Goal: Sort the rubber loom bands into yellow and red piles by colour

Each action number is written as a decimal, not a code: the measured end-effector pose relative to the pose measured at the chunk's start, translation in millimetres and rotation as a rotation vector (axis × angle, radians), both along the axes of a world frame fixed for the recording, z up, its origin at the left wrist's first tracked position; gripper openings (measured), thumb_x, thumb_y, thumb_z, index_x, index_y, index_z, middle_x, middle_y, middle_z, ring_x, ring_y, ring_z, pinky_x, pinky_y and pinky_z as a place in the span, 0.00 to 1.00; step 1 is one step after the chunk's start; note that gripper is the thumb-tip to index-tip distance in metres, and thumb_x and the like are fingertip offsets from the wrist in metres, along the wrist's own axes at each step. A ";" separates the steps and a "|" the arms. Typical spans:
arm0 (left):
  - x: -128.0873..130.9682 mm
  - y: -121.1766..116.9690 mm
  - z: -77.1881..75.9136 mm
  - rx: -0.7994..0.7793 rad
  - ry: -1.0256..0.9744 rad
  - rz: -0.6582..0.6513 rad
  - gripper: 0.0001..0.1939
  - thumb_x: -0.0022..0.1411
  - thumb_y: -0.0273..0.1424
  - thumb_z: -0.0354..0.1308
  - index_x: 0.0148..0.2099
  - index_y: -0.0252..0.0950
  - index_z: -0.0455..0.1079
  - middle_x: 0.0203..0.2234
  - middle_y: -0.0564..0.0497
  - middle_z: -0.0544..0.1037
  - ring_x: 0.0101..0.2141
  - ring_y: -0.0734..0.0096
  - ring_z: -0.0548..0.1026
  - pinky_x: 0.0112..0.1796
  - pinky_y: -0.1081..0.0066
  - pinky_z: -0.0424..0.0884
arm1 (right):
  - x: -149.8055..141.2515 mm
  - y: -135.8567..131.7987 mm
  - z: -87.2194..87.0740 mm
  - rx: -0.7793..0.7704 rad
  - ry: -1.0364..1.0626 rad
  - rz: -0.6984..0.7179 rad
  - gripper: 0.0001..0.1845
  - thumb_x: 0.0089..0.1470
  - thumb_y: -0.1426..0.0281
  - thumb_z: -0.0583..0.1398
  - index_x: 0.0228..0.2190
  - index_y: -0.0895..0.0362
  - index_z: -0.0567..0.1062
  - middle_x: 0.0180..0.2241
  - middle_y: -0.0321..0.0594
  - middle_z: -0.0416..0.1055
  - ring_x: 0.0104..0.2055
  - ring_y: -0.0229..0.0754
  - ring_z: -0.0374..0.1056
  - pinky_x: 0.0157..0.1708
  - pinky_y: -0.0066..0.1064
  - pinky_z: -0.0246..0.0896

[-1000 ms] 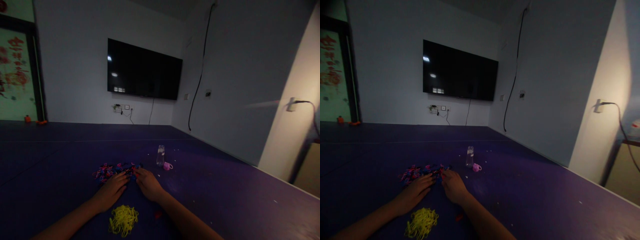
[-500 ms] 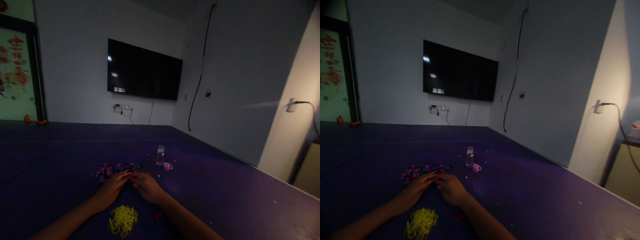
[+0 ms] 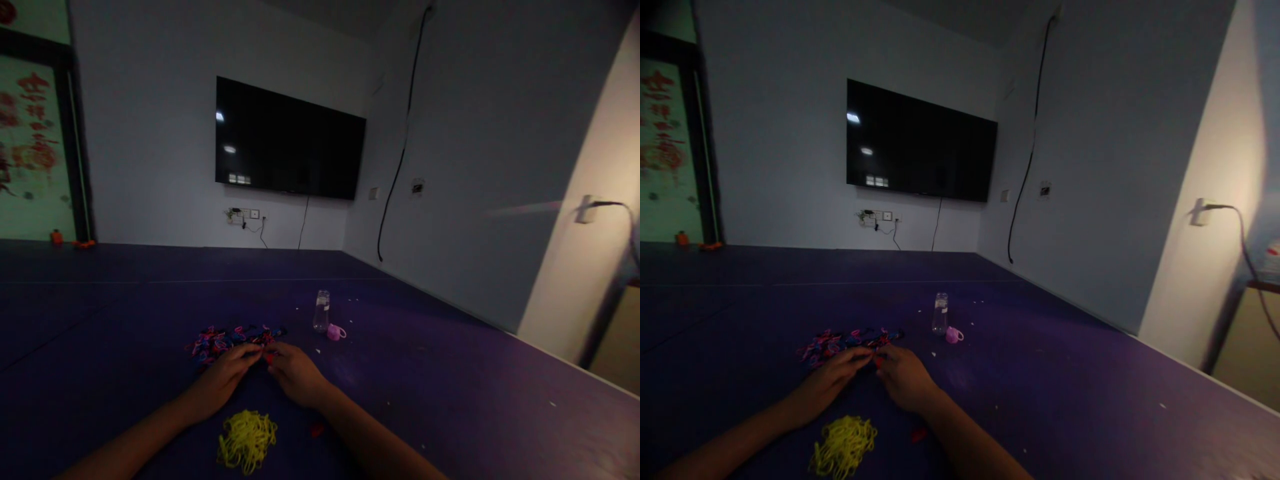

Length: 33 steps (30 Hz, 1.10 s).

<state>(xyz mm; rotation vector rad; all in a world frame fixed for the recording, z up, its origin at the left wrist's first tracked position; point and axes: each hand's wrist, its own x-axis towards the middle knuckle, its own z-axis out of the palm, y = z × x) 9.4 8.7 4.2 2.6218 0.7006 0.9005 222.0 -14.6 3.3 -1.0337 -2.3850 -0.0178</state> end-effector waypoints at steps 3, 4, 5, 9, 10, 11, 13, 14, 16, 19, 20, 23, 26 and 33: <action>-0.4 1.0 -1.3 0.023 0.016 0.001 0.24 0.65 0.22 0.41 0.58 0.46 0.62 0.54 0.52 0.67 0.53 0.68 0.66 0.54 0.62 0.63 | -1.0 -0.8 0.2 0.003 -0.050 -0.026 0.12 0.58 0.73 0.52 0.42 0.57 0.72 0.51 0.44 0.66 0.51 0.43 0.63 0.50 0.35 0.58; -0.6 1.5 -1.9 0.035 0.021 0.001 0.24 0.65 0.22 0.41 0.59 0.46 0.61 0.54 0.52 0.67 0.53 0.68 0.66 0.54 0.61 0.62 | -1.3 -1.2 0.6 0.006 -0.059 -0.033 0.12 0.58 0.73 0.53 0.43 0.57 0.72 0.51 0.44 0.65 0.51 0.43 0.63 0.50 0.35 0.58; -0.9 2.0 -2.5 0.047 0.028 0.001 0.24 0.65 0.22 0.42 0.59 0.46 0.61 0.55 0.52 0.67 0.54 0.67 0.65 0.54 0.61 0.62 | -1.6 -1.8 1.2 0.008 -0.068 -0.038 0.13 0.58 0.72 0.53 0.43 0.57 0.71 0.51 0.44 0.65 0.51 0.44 0.62 0.50 0.35 0.58; -2.8 2.9 -4.2 0.091 0.043 -0.003 0.23 0.65 0.24 0.42 0.59 0.46 0.60 0.56 0.52 0.67 0.56 0.67 0.63 0.56 0.59 0.59 | -2.3 -4.2 4.3 0.001 -0.094 -0.037 0.15 0.58 0.71 0.53 0.47 0.57 0.68 0.53 0.44 0.63 0.53 0.44 0.61 0.51 0.36 0.57; -3.3 2.8 -4.3 0.099 0.040 -0.001 0.22 0.66 0.25 0.42 0.60 0.46 0.60 0.56 0.52 0.66 0.56 0.67 0.62 0.56 0.59 0.59 | -2.2 -4.7 5.0 -0.003 -0.098 -0.037 0.16 0.57 0.71 0.53 0.48 0.57 0.67 0.53 0.44 0.63 0.53 0.44 0.60 0.52 0.36 0.57; -3.9 2.6 -4.3 0.106 0.031 0.008 0.22 0.66 0.26 0.42 0.60 0.46 0.59 0.57 0.52 0.66 0.56 0.67 0.62 0.56 0.58 0.58 | -2.1 -5.3 5.5 -0.005 -0.102 -0.038 0.18 0.57 0.70 0.53 0.50 0.56 0.66 0.54 0.44 0.62 0.54 0.44 0.59 0.52 0.37 0.56; -4.6 1.8 -3.9 0.110 0.012 0.041 0.22 0.67 0.27 0.41 0.61 0.46 0.58 0.57 0.52 0.65 0.57 0.66 0.62 0.56 0.58 0.58 | -1.8 -6.4 6.0 0.000 -0.108 -0.044 0.20 0.58 0.70 0.53 0.52 0.56 0.64 0.56 0.45 0.59 0.56 0.45 0.57 0.52 0.38 0.56; -4.8 1.3 -3.6 0.109 0.003 0.059 0.22 0.67 0.27 0.41 0.61 0.46 0.57 0.58 0.52 0.64 0.57 0.66 0.62 0.56 0.58 0.59 | -1.6 -6.9 5.9 0.006 -0.113 -0.049 0.20 0.58 0.70 0.53 0.52 0.55 0.63 0.58 0.45 0.57 0.57 0.46 0.56 0.53 0.38 0.55; -4.8 0.3 -2.9 0.102 -0.003 0.075 0.22 0.68 0.28 0.40 0.62 0.47 0.55 0.59 0.52 0.62 0.57 0.65 0.61 0.56 0.58 0.59 | -1.2 -7.5 5.1 0.013 -0.123 -0.058 0.22 0.58 0.69 0.53 0.54 0.54 0.62 0.60 0.46 0.54 0.59 0.47 0.53 0.53 0.40 0.55; -4.3 -1.2 -2.0 0.091 0.006 0.063 0.23 0.68 0.29 0.41 0.64 0.47 0.51 0.62 0.52 0.56 0.59 0.64 0.58 0.57 0.58 0.57 | -0.8 -7.1 3.1 0.007 -0.138 -0.067 0.25 0.57 0.69 0.54 0.56 0.54 0.58 0.62 0.46 0.48 0.60 0.48 0.51 0.53 0.41 0.54; -4.2 -1.5 -1.8 0.088 0.010 0.059 0.24 0.68 0.29 0.41 0.64 0.47 0.49 0.63 0.53 0.54 0.59 0.64 0.57 0.57 0.58 0.56 | -0.6 -6.7 2.5 0.005 -0.140 -0.067 0.26 0.57 0.69 0.54 0.57 0.54 0.57 0.63 0.46 0.46 0.60 0.49 0.51 0.54 0.41 0.54; -4.5 -1.5 -1.9 0.080 0.024 0.056 0.24 0.68 0.30 0.41 0.65 0.47 0.46 0.63 0.54 0.52 0.60 0.65 0.56 0.58 0.58 0.54 | -0.2 -5.8 1.7 0.005 -0.142 -0.062 0.29 0.56 0.68 0.54 0.58 0.53 0.55 0.64 0.46 0.42 0.61 0.49 0.49 0.54 0.42 0.54; -5.2 -0.2 -3.2 0.076 0.046 0.039 0.25 0.68 0.31 0.41 0.65 0.49 0.45 0.63 0.55 0.53 0.60 0.66 0.56 0.58 0.59 0.54 | -0.1 -5.5 2.1 0.001 -0.151 -0.059 0.31 0.56 0.68 0.55 0.59 0.53 0.52 0.64 0.46 0.41 0.62 0.49 0.48 0.54 0.42 0.53; -5.5 0.3 -6.3 0.101 0.082 -0.005 0.26 0.68 0.30 0.42 0.66 0.49 0.43 0.63 0.55 0.53 0.60 0.65 0.56 0.58 0.59 0.53 | -1.2 -5.0 1.5 -0.017 -0.167 -0.071 0.38 0.55 0.67 0.56 0.62 0.54 0.44 0.64 0.47 0.39 0.62 0.50 0.48 0.54 0.42 0.54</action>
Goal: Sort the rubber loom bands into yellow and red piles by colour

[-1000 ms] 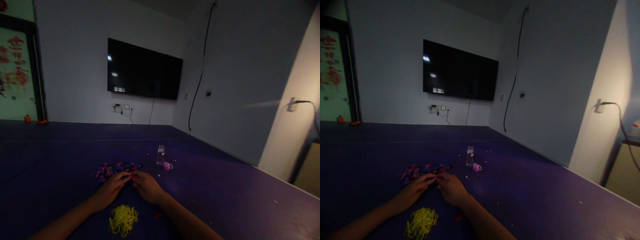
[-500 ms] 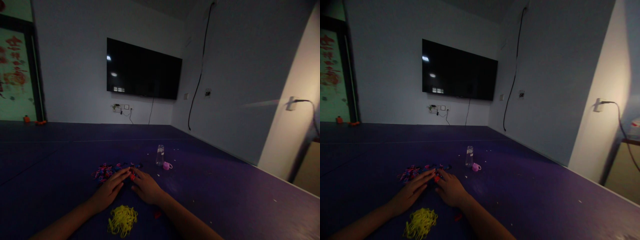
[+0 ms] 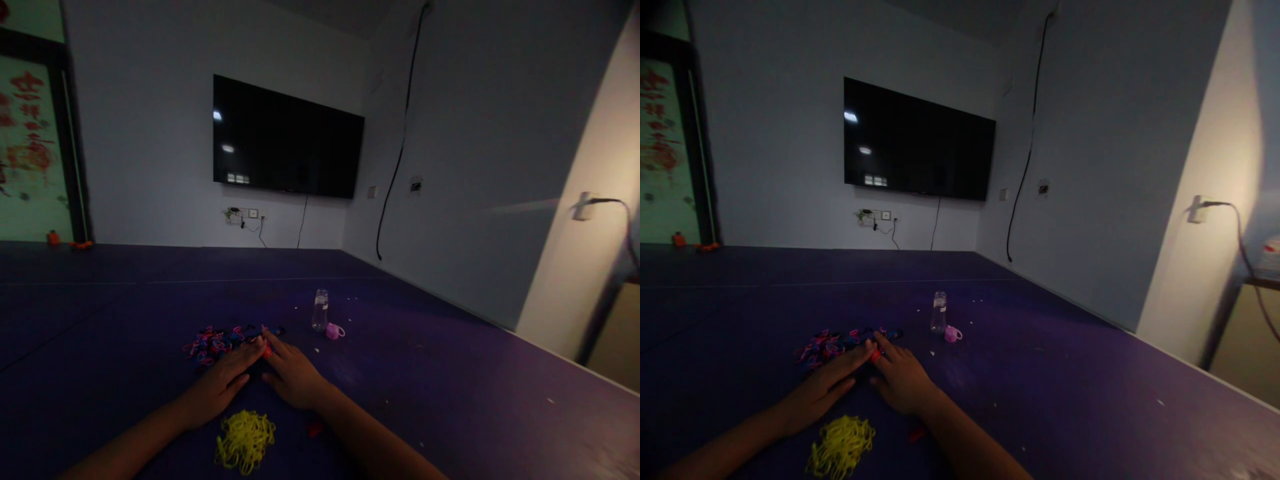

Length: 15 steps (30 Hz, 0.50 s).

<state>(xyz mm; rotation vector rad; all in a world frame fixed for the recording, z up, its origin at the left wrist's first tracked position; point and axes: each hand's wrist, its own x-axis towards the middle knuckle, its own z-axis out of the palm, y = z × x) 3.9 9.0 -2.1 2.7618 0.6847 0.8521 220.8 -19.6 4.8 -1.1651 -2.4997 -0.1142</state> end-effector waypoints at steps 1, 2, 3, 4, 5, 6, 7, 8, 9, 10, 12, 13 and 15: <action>-0.1 -0.5 0.0 0.004 0.008 -0.004 0.26 0.67 0.30 0.42 0.66 0.49 0.44 0.63 0.55 0.53 0.60 0.64 0.56 0.58 0.59 0.53 | -0.2 -0.1 0.1 -0.002 0.001 -0.001 0.39 0.55 0.67 0.56 0.62 0.54 0.43 0.65 0.47 0.38 0.62 0.50 0.48 0.54 0.43 0.54; -0.2 -0.9 0.2 0.005 0.016 -0.005 0.27 0.67 0.30 0.43 0.66 0.49 0.44 0.63 0.55 0.53 0.60 0.64 0.56 0.58 0.58 0.53 | -0.3 -0.3 0.3 -0.004 0.003 -0.001 0.39 0.55 0.67 0.55 0.62 0.54 0.42 0.65 0.47 0.38 0.62 0.50 0.48 0.54 0.43 0.54; -0.4 -1.4 0.7 0.004 0.024 -0.006 0.27 0.67 0.30 0.43 0.66 0.49 0.44 0.63 0.55 0.54 0.60 0.64 0.56 0.58 0.58 0.54 | -0.4 -0.7 0.7 -0.006 0.006 0.000 0.39 0.56 0.67 0.55 0.62 0.55 0.42 0.65 0.47 0.38 0.62 0.50 0.48 0.54 0.43 0.54; -0.5 -1.7 1.3 0.001 0.030 -0.007 0.27 0.67 0.30 0.44 0.66 0.49 0.44 0.63 0.54 0.54 0.60 0.64 0.57 0.58 0.57 0.54 | -0.4 -1.1 1.2 -0.009 0.008 0.001 0.38 0.56 0.67 0.55 0.62 0.55 0.43 0.64 0.48 0.38 0.62 0.50 0.48 0.54 0.43 0.54; -0.7 -2.1 2.1 -0.001 0.036 -0.010 0.27 0.67 0.29 0.44 0.66 0.49 0.44 0.62 0.54 0.55 0.59 0.63 0.57 0.58 0.57 0.54 | -0.4 -1.6 1.7 -0.012 0.010 0.003 0.38 0.56 0.67 0.55 0.62 0.55 0.43 0.64 0.48 0.39 0.62 0.50 0.48 0.54 0.43 0.54; -0.8 -2.4 2.9 -0.003 0.039 -0.017 0.28 0.67 0.29 0.44 0.66 0.49 0.43 0.62 0.54 0.55 0.59 0.63 0.58 0.57 0.57 0.55 | -0.4 -2.0 2.2 -0.012 0.013 0.005 0.38 0.55 0.67 0.55 0.62 0.55 0.44 0.64 0.48 0.40 0.62 0.50 0.48 0.54 0.43 0.54; -0.8 -2.7 3.7 -0.004 0.040 -0.025 0.28 0.66 0.28 0.44 0.66 0.49 0.43 0.62 0.54 0.56 0.59 0.64 0.58 0.57 0.56 0.55 | -0.3 -2.4 2.5 -0.012 0.014 0.007 0.38 0.55 0.67 0.55 0.62 0.55 0.44 0.64 0.48 0.40 0.61 0.50 0.48 0.54 0.43 0.53; -0.6 -3.1 4.5 -0.006 0.039 -0.032 0.28 0.66 0.28 0.44 0.66 0.50 0.43 0.62 0.54 0.56 0.59 0.64 0.58 0.57 0.56 0.56 | -0.3 -2.7 2.7 -0.012 0.016 0.010 0.38 0.55 0.67 0.55 0.62 0.55 0.44 0.64 0.48 0.41 0.61 0.50 0.48 0.54 0.43 0.53; -0.3 -3.5 5.1 -0.009 0.037 -0.034 0.28 0.66 0.28 0.44 0.65 0.50 0.44 0.62 0.54 0.57 0.59 0.64 0.58 0.57 0.57 0.56 | -0.2 -2.8 2.7 -0.011 0.017 0.012 0.39 0.55 0.67 0.55 0.62 0.55 0.43 0.64 0.48 0.41 0.61 0.50 0.48 0.54 0.42 0.53; 0.1 -3.9 5.5 -0.014 0.035 -0.032 0.28 0.66 0.27 0.44 0.65 0.49 0.44 0.62 0.54 0.57 0.59 0.64 0.59 0.57 0.57 0.57 | -0.1 -2.8 2.6 -0.010 0.020 0.012 0.39 0.55 0.67 0.56 0.62 0.56 0.43 0.64 0.48 0.41 0.62 0.50 0.48 0.54 0.42 0.53; 1.3 -4.4 5.5 -0.021 0.027 -0.010 0.28 0.66 0.28 0.44 0.65 0.48 0.46 0.61 0.53 0.58 0.58 0.65 0.60 0.56 0.59 0.58 | 0.0 -2.5 2.2 -0.009 0.032 0.012 0.40 0.54 0.68 0.56 0.62 0.56 0.43 0.64 0.48 0.42 0.62 0.49 0.48 0.54 0.42 0.53; 1.9 -4.3 4.9 -0.022 0.020 0.008 0.27 0.66 0.28 0.44 0.65 0.48 0.46 0.61 0.53 0.58 0.58 0.65 0.60 0.56 0.60 0.58 | 0.1 -2.2 1.9 -0.010 0.043 0.010 0.40 0.54 0.69 0.56 0.62 0.56 0.42 0.64 0.48 0.42 0.62 0.49 0.47 0.55 0.42 0.52; 3.0 -3.1 3.0 -0.009 -0.005 0.056 0.27 0.66 0.28 0.43 0.65 0.46 0.46 0.61 0.52 0.58 0.58 0.65 0.60 0.56 0.60 0.58 | 0.2 -1.3 1.2 -0.013 0.076 -0.008 0.41 0.53 0.69 0.56 0.63 0.56 0.41 0.64 0.48 0.43 0.63 0.48 0.46 0.56 0.42 0.51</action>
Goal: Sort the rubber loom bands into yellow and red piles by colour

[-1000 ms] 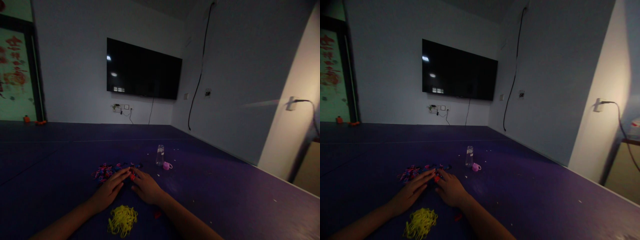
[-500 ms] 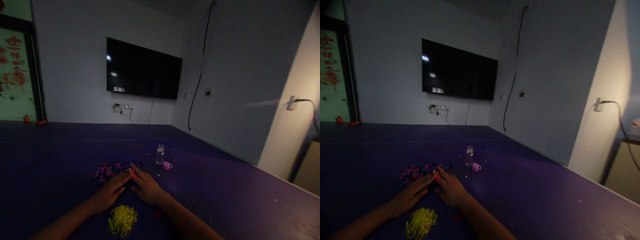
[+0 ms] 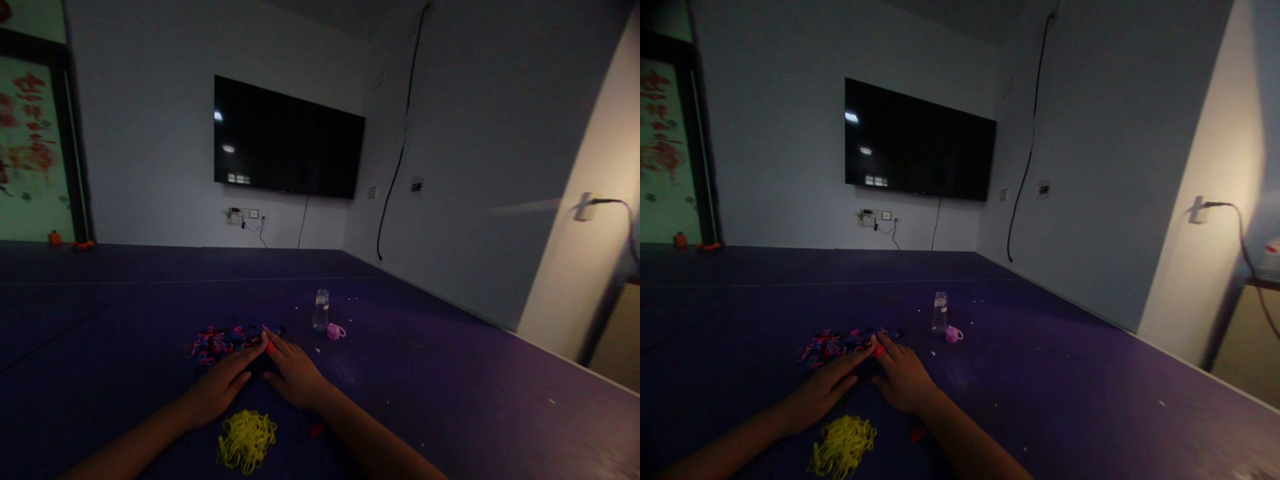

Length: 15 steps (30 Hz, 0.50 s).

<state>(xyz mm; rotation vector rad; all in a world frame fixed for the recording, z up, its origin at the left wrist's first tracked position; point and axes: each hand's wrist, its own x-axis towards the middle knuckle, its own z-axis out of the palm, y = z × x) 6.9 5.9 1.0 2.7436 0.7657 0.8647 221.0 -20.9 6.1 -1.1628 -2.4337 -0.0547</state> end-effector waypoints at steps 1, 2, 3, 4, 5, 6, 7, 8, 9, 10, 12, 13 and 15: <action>0.3 1.0 -1.3 0.011 -0.014 0.026 0.26 0.66 0.29 0.43 0.65 0.46 0.46 0.61 0.52 0.59 0.58 0.65 0.61 0.56 0.60 0.59 | 0.0 0.5 -0.3 -0.003 0.019 -0.019 0.42 0.53 0.70 0.56 0.63 0.57 0.41 0.63 0.48 0.43 0.63 0.48 0.46 0.56 0.42 0.50; 0.5 2.3 -2.7 0.025 -0.023 0.048 0.26 0.66 0.28 0.43 0.65 0.45 0.46 0.60 0.51 0.60 0.57 0.65 0.61 0.56 0.60 0.59 | 0.0 0.9 -0.6 -0.007 0.037 -0.044 0.41 0.53 0.70 0.56 0.63 0.57 0.41 0.63 0.48 0.44 0.62 0.48 0.46 0.56 0.43 0.50; 0.5 3.6 -4.2 0.041 -0.025 0.061 0.26 0.66 0.28 0.43 0.65 0.45 0.47 0.60 0.51 0.62 0.57 0.65 0.62 0.56 0.60 0.59 | 0.0 1.3 -0.8 -0.009 0.055 -0.075 0.41 0.53 0.71 0.56 0.63 0.57 0.42 0.63 0.48 0.46 0.62 0.49 0.47 0.56 0.43 0.51; 0.4 5.1 -5.7 0.058 -0.021 0.067 0.26 0.66 0.27 0.44 0.64 0.45 0.49 0.59 0.51 0.63 0.56 0.65 0.63 0.56 0.61 0.60 | 0.1 1.7 -0.9 -0.008 0.072 -0.108 0.40 0.53 0.71 0.55 0.62 0.56 0.43 0.62 0.48 0.47 0.62 0.49 0.48 0.55 0.44 0.51; 0.3 6.5 -7.2 0.075 -0.011 0.070 0.25 0.65 0.27 0.44 0.64 0.44 0.51 0.58 0.51 0.64 0.56 0.65 0.63 0.55 0.60 0.60 | 0.1 2.1 -1.0 -0.004 0.090 -0.140 0.39 0.53 0.72 0.55 0.62 0.56 0.44 0.62 0.47 0.49 0.61 0.49 0.49 0.55 0.44 0.51; 0.1 7.9 -8.8 0.092 0.003 0.073 0.24 0.65 0.26 0.45 0.62 0.44 0.54 0.58 0.50 0.64 0.56 0.64 0.63 0.55 0.60 0.60 | 0.3 2.4 -1.2 0.005 0.110 -0.167 0.38 0.53 0.72 0.54 0.62 0.55 0.46 0.61 0.47 0.52 0.61 0.49 0.50 0.55 0.44 0.52; -0.1 9.1 -10.2 0.107 0.017 0.079 0.23 0.64 0.26 0.46 0.61 0.44 0.57 0.58 0.50 0.65 0.56 0.64 0.63 0.55 0.59 0.60 | 0.6 2.8 -1.4 0.018 0.133 -0.191 0.36 0.54 0.73 0.54 0.62 0.54 0.47 0.60 0.47 0.54 0.60 0.49 0.51 0.55 0.44 0.52; -0.1 10.2 -11.5 0.117 0.027 0.090 0.22 0.63 0.25 0.47 0.59 0.44 0.60 0.57 0.50 0.65 0.56 0.63 0.64 0.55 0.58 0.61 | 1.0 3.3 -1.7 0.034 0.156 -0.213 0.35 0.54 0.73 0.53 0.61 0.54 0.49 0.59 0.47 0.55 0.60 0.49 0.52 0.55 0.44 0.52; -0.1 11.0 -12.5 0.122 0.036 0.104 0.21 0.63 0.25 0.47 0.58 0.43 0.63 0.57 0.49 0.66 0.55 0.62 0.64 0.55 0.57 0.61 | 1.5 3.8 -2.1 0.050 0.176 -0.232 0.33 0.54 0.73 0.53 0.61 0.54 0.51 0.58 0.47 0.57 0.59 0.49 0.53 0.55 0.44 0.52; 0.1 11.6 -13.3 0.122 0.044 0.116 0.20 0.62 0.25 0.48 0.56 0.42 0.64 0.56 0.48 0.67 0.55 0.61 0.65 0.54 0.56 0.62 | 2.1 4.3 -2.7 0.063 0.191 -0.248 0.32 0.55 0.73 0.53 0.60 0.54 0.53 0.58 0.47 0.58 0.59 0.49 0.54 0.55 0.44 0.52; 0.7 12.0 -14.1 0.113 0.051 0.136 0.18 0.62 0.26 0.49 0.54 0.41 0.67 0.54 0.47 0.69 0.54 0.59 0.66 0.53 0.54 0.63 | 3.3 5.5 -4.2 0.072 0.198 -0.270 0.30 0.55 0.72 0.53 0.59 0.55 0.55 0.57 0.47 0.59 0.59 0.50 0.54 0.55 0.44 0.52; 1.0 11.8 -14.1 0.107 0.050 0.145 0.17 0.62 0.26 0.49 0.53 0.40 0.68 0.53 0.46 0.70 0.54 0.58 0.66 0.53 0.54 0.63 | 3.7 6.1 -5.0 0.067 0.191 -0.273 0.29 0.55 0.72 0.53 0.59 0.55 0.56 0.57 0.47 0.59 0.59 0.50 0.54 0.55 0.44 0.52; 1.4 10.8 -13.7 0.099 0.041 0.161 0.16 0.61 0.27 0.50 0.50 0.39 0.70 0.52 0.46 0.71 0.53 0.58 0.67 0.52 0.53 0.64 | 4.4 7.2 -6.5 0.044 0.162 -0.258 0.28 0.55 0.71 0.53 0.58 0.55 0.58 0.57 0.47 0.58 0.59 0.50 0.53 0.55 0.44 0.53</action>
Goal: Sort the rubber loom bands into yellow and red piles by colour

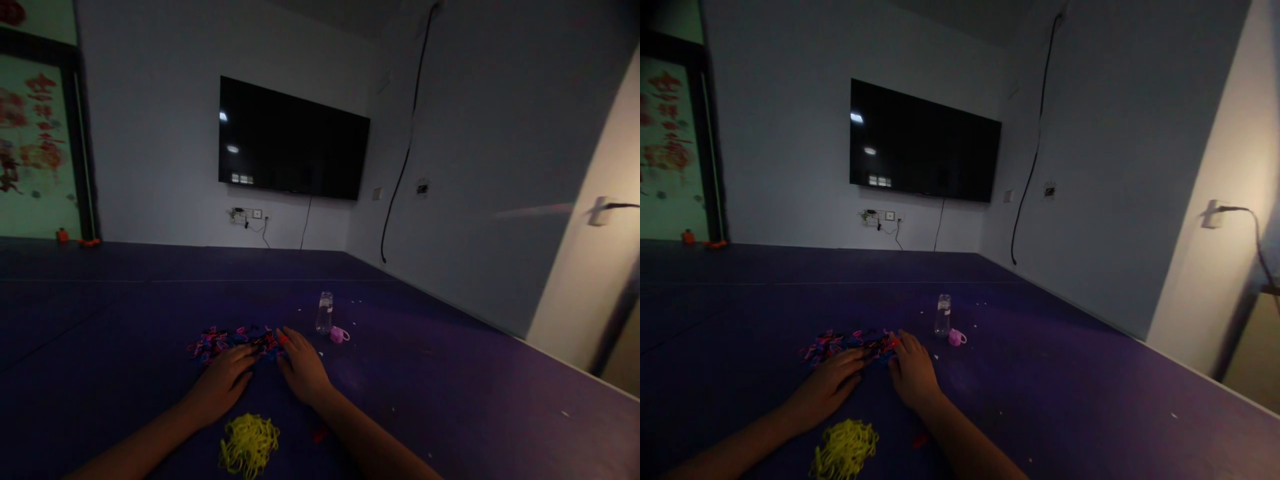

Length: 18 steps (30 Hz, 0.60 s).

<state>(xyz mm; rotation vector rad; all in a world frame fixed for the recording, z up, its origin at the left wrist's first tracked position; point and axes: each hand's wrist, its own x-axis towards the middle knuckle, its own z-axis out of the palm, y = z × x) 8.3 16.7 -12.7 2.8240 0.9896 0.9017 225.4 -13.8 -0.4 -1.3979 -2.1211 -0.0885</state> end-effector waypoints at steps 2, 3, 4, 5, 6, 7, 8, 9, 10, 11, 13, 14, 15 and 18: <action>0.3 -1.2 0.6 -0.008 -0.006 0.006 0.15 0.61 0.26 0.50 0.48 0.38 0.71 0.51 0.46 0.72 0.52 0.58 0.67 0.52 0.53 0.64 | 0.3 1.3 -1.1 -0.031 -0.027 0.034 0.27 0.55 0.70 0.53 0.57 0.55 0.60 0.58 0.46 0.58 0.59 0.50 0.53 0.54 0.45 0.53; 0.4 -1.8 0.9 -0.012 -0.006 0.004 0.15 0.61 0.26 0.50 0.48 0.39 0.71 0.51 0.46 0.72 0.52 0.58 0.68 0.52 0.53 0.64 | 0.5 2.2 -1.5 -0.046 -0.038 0.052 0.26 0.56 0.70 0.54 0.56 0.54 0.61 0.57 0.46 0.59 0.59 0.49 0.53 0.54 0.45 0.53; 0.6 -2.3 1.2 -0.016 -0.006 0.000 0.15 0.61 0.26 0.50 0.47 0.39 0.72 0.50 0.46 0.73 0.52 0.58 0.68 0.52 0.54 0.64 | 0.7 3.4 -1.8 -0.060 -0.045 0.065 0.25 0.56 0.69 0.54 0.56 0.54 0.61 0.57 0.45 0.59 0.59 0.49 0.53 0.54 0.44 0.54; 0.9 -2.8 1.5 -0.018 -0.009 -0.002 0.14 0.61 0.27 0.50 0.47 0.39 0.72 0.50 0.47 0.73 0.52 0.58 0.68 0.52 0.54 0.64 | 1.0 4.8 -2.0 -0.070 -0.052 0.076 0.24 0.56 0.69 0.53 0.55 0.54 0.62 0.57 0.45 0.60 0.59 0.49 0.54 0.53 0.44 0.54; 1.3 -3.3 1.9 -0.019 -0.012 -0.003 0.14 0.61 0.27 0.50 0.47 0.39 0.72 0.50 0.47 0.73 0.52 0.58 0.68 0.52 0.54 0.64 | 1.4 6.4 -2.1 -0.077 -0.061 0.086 0.23 0.57 0.69 0.53 0.55 0.54 0.62 0.56 0.45 0.60 0.58 0.48 0.55 0.53 0.44 0.54; 1.9 -3.8 2.3 -0.018 -0.014 -0.001 0.14 0.61 0.28 0.50 0.47 0.39 0.72 0.50 0.47 0.73 0.52 0.59 0.68 0.52 0.54 0.64 | 2.0 8.3 -2.0 -0.078 -0.074 0.091 0.22 0.57 0.68 0.53 0.54 0.53 0.63 0.56 0.45 0.61 0.58 0.48 0.55 0.53 0.43 0.54; 2.6 -4.3 2.9 -0.018 -0.015 0.004 0.14 0.62 0.28 0.50 0.47 0.39 0.72 0.50 0.48 0.73 0.52 0.59 0.68 0.52 0.54 0.64 | 2.6 10.2 -1.8 -0.076 -0.089 0.091 0.21 0.58 0.68 0.52 0.54 0.53 0.64 0.56 0.44 0.61 0.58 0.48 0.55 0.54 0.43 0.53; 3.3 -4.8 3.5 -0.020 -0.012 0.008 0.14 0.62 0.29 0.49 0.47 0.39 0.72 0.49 0.48 0.74 0.52 0.59 0.68 0.52 0.54 0.64 | 3.3 12.0 -1.4 -0.071 -0.103 0.087 0.20 0.58 0.67 0.52 0.53 0.53 0.65 0.56 0.44 0.61 0.58 0.48 0.55 0.54 0.44 0.53; 4.1 -5.4 4.1 -0.024 -0.009 0.011 0.14 0.62 0.29 0.49 0.47 0.39 0.72 0.49 0.47 0.74 0.52 0.59 0.68 0.52 0.54 0.64 | 3.9 13.7 -1.0 -0.066 -0.116 0.082 0.20 0.59 0.67 0.52 0.52 0.54 0.66 0.56 0.44 0.62 0.58 0.49 0.54 0.54 0.44 0.53; 4.8 -6.0 4.8 -0.029 -0.005 0.012 0.14 0.62 0.29 0.49 0.47 0.39 0.72 0.49 0.47 0.74 0.52 0.59 0.68 0.52 0.55 0.64 | 4.5 15.1 -0.6 -0.064 -0.124 0.078 0.19 0.59 0.66 0.52 0.52 0.54 0.67 0.55 0.44 0.63 0.58 0.49 0.54 0.54 0.44 0.53; 5.9 -7.2 5.9 -0.034 -0.006 0.009 0.14 0.62 0.29 0.50 0.47 0.39 0.72 0.49 0.47 0.74 0.52 0.59 0.68 0.52 0.55 0.64 | 5.4 16.7 0.1 -0.067 -0.130 0.087 0.18 0.59 0.66 0.51 0.51 0.54 0.68 0.53 0.44 0.65 0.58 0.49 0.56 0.54 0.44 0.53; 6.2 -7.8 6.3 -0.033 -0.009 0.007 0.14 0.61 0.29 0.50 0.47 0.39 0.72 0.49 0.47 0.74 0.51 0.59 0.68 0.52 0.55 0.64 | 5.8 16.9 0.2 -0.071 -0.134 0.100 0.18 0.60 0.66 0.51 0.50 0.54 0.69 0.53 0.44 0.66 0.57 0.48 0.57 0.54 0.44 0.53; 6.4 -8.4 6.5 -0.028 -0.014 0.007 0.14 0.61 0.29 0.50 0.47 0.39 0.72 0.48 0.48 0.75 0.51 0.59 0.68 0.52 0.55 0.64 | 6.1 16.8 0.0 -0.074 -0.138 0.112 0.18 0.60 0.66 0.50 0.49 0.54 0.69 0.52 0.44 0.66 0.57 0.48 0.57 0.54 0.43 0.53; 6.3 -9.7 6.6 -0.015 -0.027 0.016 0.14 0.61 0.28 0.51 0.47 0.39 0.72 0.47 0.48 0.75 0.50 0.60 0.69 0.52 0.56 0.64 | 6.8 15.8 -1.8 -0.073 -0.157 0.115 0.18 0.60 0.65 0.50 0.49 0.53 0.69 0.53 0.44 0.65 0.58 0.47 0.56 0.54 0.44 0.52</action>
